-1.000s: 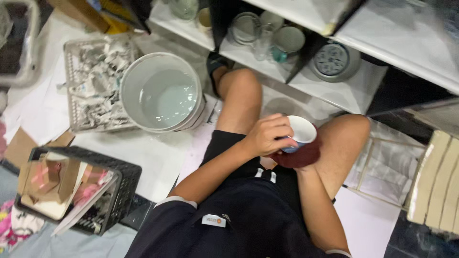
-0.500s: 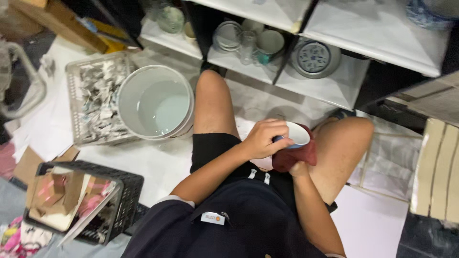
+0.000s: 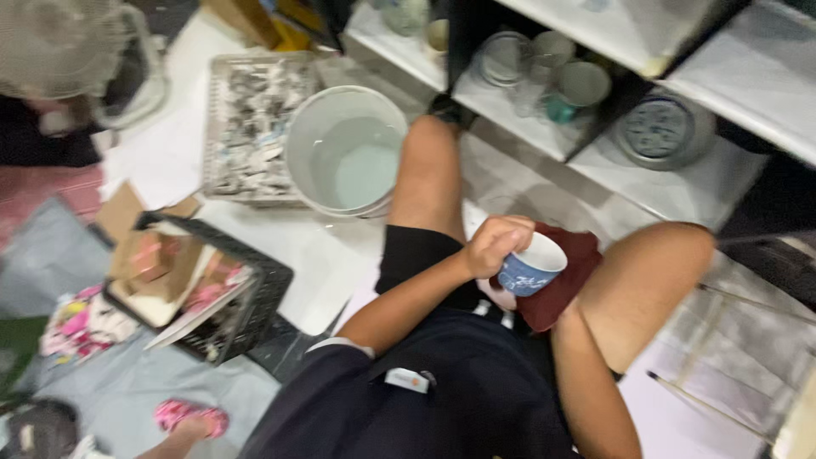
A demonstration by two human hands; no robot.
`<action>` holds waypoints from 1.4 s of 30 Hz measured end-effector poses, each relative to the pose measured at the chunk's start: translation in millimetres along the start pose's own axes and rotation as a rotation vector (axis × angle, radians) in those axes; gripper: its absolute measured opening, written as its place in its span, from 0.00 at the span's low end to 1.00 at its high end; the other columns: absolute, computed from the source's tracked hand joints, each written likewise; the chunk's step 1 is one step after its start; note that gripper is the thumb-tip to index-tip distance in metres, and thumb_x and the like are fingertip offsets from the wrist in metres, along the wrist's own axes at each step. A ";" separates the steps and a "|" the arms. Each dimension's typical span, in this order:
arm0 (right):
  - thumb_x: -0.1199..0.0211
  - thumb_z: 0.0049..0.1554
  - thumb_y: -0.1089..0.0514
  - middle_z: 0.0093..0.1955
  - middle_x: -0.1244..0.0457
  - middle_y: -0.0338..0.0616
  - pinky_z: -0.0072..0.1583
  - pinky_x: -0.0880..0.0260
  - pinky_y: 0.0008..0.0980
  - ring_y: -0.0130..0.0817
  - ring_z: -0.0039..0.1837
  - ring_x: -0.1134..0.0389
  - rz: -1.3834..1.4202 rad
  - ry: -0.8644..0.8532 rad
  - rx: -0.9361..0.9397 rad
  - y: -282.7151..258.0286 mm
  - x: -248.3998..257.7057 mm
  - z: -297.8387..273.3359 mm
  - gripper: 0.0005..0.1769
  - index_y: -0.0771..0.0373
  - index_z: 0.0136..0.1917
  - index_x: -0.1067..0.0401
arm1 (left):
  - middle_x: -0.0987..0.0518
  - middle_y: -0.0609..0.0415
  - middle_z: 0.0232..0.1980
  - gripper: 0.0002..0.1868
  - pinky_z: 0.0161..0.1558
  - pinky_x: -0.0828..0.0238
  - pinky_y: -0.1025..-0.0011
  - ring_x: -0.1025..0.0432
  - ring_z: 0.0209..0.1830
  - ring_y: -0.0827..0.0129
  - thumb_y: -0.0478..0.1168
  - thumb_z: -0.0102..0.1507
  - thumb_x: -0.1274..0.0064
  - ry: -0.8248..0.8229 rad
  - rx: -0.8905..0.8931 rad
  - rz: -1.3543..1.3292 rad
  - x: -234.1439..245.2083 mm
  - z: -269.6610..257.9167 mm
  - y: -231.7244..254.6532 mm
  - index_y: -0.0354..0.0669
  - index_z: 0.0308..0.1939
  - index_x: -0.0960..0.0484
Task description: The person sits on the floor and wipes several ceramic bowls and glass cups with a maroon cloth. They handle each item one at a time, wiping the exterior and interior, then place the items on a nearby shelf.
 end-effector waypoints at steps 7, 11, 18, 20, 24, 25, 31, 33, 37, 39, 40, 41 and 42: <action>0.46 0.67 0.55 0.59 0.32 0.55 0.59 0.29 0.34 0.38 0.56 0.29 0.103 -0.274 -0.028 -25.6 -43.3 7.7 0.25 0.79 0.68 0.32 | 0.35 0.61 0.24 0.25 0.32 0.43 0.71 0.41 0.27 0.79 0.46 0.73 0.58 0.089 0.248 0.141 44.9 -1.3 -12.0 0.37 0.22 0.32; 0.51 0.71 0.60 0.60 0.33 0.60 0.60 0.29 0.37 0.44 0.58 0.30 0.805 -0.658 -0.316 -46.9 -19.4 9.0 0.24 0.82 0.72 0.37 | 0.44 0.65 0.23 0.28 0.29 0.49 0.70 0.49 0.26 0.81 0.47 0.74 0.55 -0.012 0.292 0.151 53.7 0.9 -10.8 0.39 0.21 0.40; 0.47 0.67 0.51 0.74 0.42 0.51 0.75 0.39 0.43 0.43 0.74 0.39 0.281 0.019 0.000 -20.0 115.7 30.9 0.32 0.70 0.79 0.44 | 0.44 0.63 0.20 0.29 0.26 0.50 0.69 0.49 0.23 0.80 0.48 0.73 0.53 -0.033 0.259 0.236 51.3 2.5 -8.1 0.36 0.20 0.38; 0.46 0.66 0.49 0.78 0.44 0.48 0.79 0.42 0.45 0.43 0.79 0.41 0.257 0.012 -0.003 -22.3 116.2 29.2 0.35 0.66 0.80 0.46 | 0.41 0.62 0.20 0.28 0.26 0.48 0.69 0.46 0.23 0.80 0.48 0.72 0.53 -0.053 0.247 0.244 49.2 6.5 -10.4 0.36 0.20 0.36; 0.44 0.63 0.43 0.69 0.42 0.55 0.68 0.39 0.49 0.52 0.73 0.39 0.416 -0.043 0.077 -54.1 86.0 29.8 0.39 0.70 0.78 0.43 | 0.37 0.57 0.19 0.32 0.29 0.45 0.68 0.43 0.22 0.75 0.51 0.74 0.62 -0.044 0.292 0.023 48.4 20.3 -29.0 0.37 0.18 0.34; 0.44 0.62 0.45 0.68 0.41 0.54 0.67 0.38 0.49 0.51 0.72 0.38 0.412 -0.026 0.108 -64.6 81.2 34.5 0.37 0.70 0.76 0.41 | 0.38 0.57 0.19 0.33 0.29 0.46 0.69 0.44 0.22 0.74 0.52 0.75 0.66 -0.067 0.330 -0.091 45.4 27.2 -37.8 0.38 0.18 0.36; 0.41 0.58 0.51 0.57 0.35 0.48 0.62 0.33 0.44 0.46 0.61 0.32 -0.331 -0.210 0.068 -87.3 51.1 51.0 0.22 0.65 0.61 0.31 | 0.39 0.58 0.23 0.34 0.34 0.48 0.69 0.46 0.26 0.72 0.54 0.78 0.68 -0.153 0.331 -0.409 26.1 55.6 -82.4 0.41 0.20 0.41; 0.40 0.56 0.54 0.53 0.33 0.46 0.60 0.31 0.42 0.44 0.58 0.30 -0.614 -0.371 0.036 -63.7 33.1 47.6 0.17 0.63 0.57 0.28 | 0.36 0.58 0.24 0.31 0.34 0.47 0.70 0.44 0.26 0.73 0.53 0.76 0.64 -0.027 0.452 -0.393 28.3 48.0 -108.5 0.40 0.21 0.36; 0.38 0.53 0.59 0.51 0.31 0.46 0.59 0.30 0.39 0.42 0.55 0.29 -0.696 -0.441 0.058 -11.6 12.4 13.3 0.13 0.63 0.52 0.25 | 0.34 0.59 0.23 0.29 0.29 0.46 0.74 0.41 0.24 0.75 0.52 0.74 0.55 0.109 0.715 -0.377 23.3 7.4 -144.5 0.42 0.21 0.31; 0.35 0.52 0.62 0.57 0.34 0.50 0.60 0.33 0.40 0.43 0.60 0.32 -0.594 -0.384 0.159 3.1 18.3 5.2 0.20 0.68 0.58 0.28 | 0.33 0.59 0.22 0.30 0.28 0.44 0.75 0.39 0.22 0.75 0.53 0.75 0.54 0.080 0.709 -0.374 23.5 13.8 -151.3 0.42 0.20 0.30; 0.36 0.53 0.61 0.56 0.32 0.47 0.60 0.31 0.38 0.39 0.59 0.30 -0.568 -0.361 0.086 18.8 30.2 3.1 0.19 0.67 0.58 0.28 | 0.31 0.57 0.22 0.29 0.28 0.42 0.75 0.37 0.21 0.73 0.54 0.74 0.54 0.109 0.722 -0.349 23.3 8.7 -154.1 0.40 0.22 0.28; 0.37 0.54 0.61 0.54 0.31 0.44 0.60 0.30 0.36 0.36 0.58 0.29 -0.540 -0.339 0.014 32.6 45.9 0.8 0.19 0.65 0.59 0.27 | 0.28 0.56 0.22 0.29 0.28 0.39 0.75 0.34 0.21 0.72 0.54 0.72 0.55 0.138 0.734 -0.324 22.6 4.9 -157.2 0.39 0.23 0.25; 0.38 0.55 0.61 0.53 0.29 0.41 0.59 0.28 0.34 0.32 0.57 0.27 -0.509 -0.305 -0.054 47.2 58.7 -2.0 0.19 0.64 0.60 0.27 | 0.26 0.57 0.28 0.25 0.32 0.37 0.76 0.33 0.26 0.73 0.54 0.72 0.56 0.177 0.702 -0.293 25.7 6.5 -157.1 0.39 0.29 0.23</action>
Point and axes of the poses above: each hand's wrist, its own z-axis towards the middle knuckle, its own x-axis out of the back of the hand, y = z × x, the point moved 7 cm from there along z, towards the middle knuckle
